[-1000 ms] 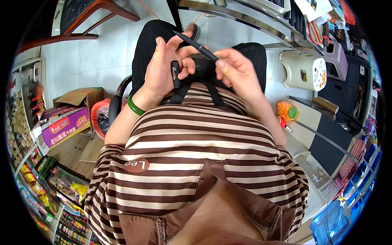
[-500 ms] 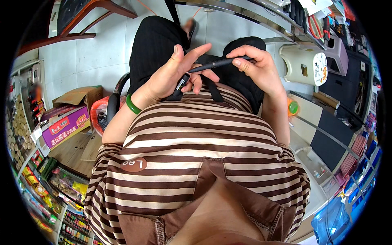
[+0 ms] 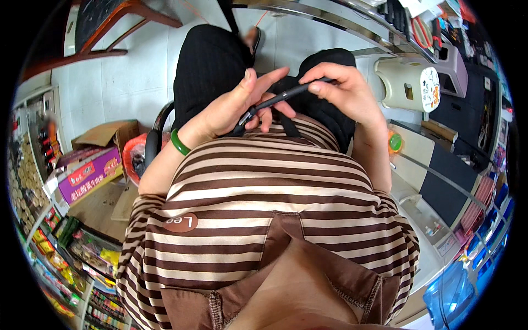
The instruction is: The person sits at a table and repeatedly assembles black pens by inserting ink cartridges into barrels. They test each pen on a piece of paper, then place it into a tray. The person also handles small plastic bags containing pen parts.
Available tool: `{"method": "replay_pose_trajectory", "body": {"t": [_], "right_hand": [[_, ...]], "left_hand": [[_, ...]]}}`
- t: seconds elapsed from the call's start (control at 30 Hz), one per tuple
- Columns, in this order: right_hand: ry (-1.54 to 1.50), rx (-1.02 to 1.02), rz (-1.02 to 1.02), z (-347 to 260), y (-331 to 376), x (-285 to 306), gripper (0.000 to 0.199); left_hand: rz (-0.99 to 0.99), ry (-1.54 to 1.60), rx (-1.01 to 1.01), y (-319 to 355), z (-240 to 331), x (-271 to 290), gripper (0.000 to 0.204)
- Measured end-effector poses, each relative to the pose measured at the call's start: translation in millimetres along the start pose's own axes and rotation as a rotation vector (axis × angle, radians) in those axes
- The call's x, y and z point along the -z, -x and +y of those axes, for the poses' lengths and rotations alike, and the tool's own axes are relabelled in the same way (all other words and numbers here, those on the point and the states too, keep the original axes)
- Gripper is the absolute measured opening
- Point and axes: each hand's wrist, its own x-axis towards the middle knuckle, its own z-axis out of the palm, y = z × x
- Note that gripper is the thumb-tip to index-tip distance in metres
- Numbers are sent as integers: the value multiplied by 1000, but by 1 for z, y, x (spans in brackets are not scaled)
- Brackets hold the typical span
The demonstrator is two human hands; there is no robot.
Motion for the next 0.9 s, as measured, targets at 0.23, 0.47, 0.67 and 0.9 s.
{"method": "replay_pose_trajectory", "body": {"t": [0.23,0.47,0.67,0.9], "right_hand": [[81,72,-139,2,-15,-3,17],[266,171,-152,-19,-11,6,15],[205,15,-387,-9,-32,-10,14],[-267,-184,-374,24,-18,-40,16]], "left_hand": [[-64,-50,64,-7,7,-9,79],[-27,-140,148,-13,2,-12,79],[75,55,182,-15,-4,-8,68],[68,191,169,-7,3,2,73]]}}
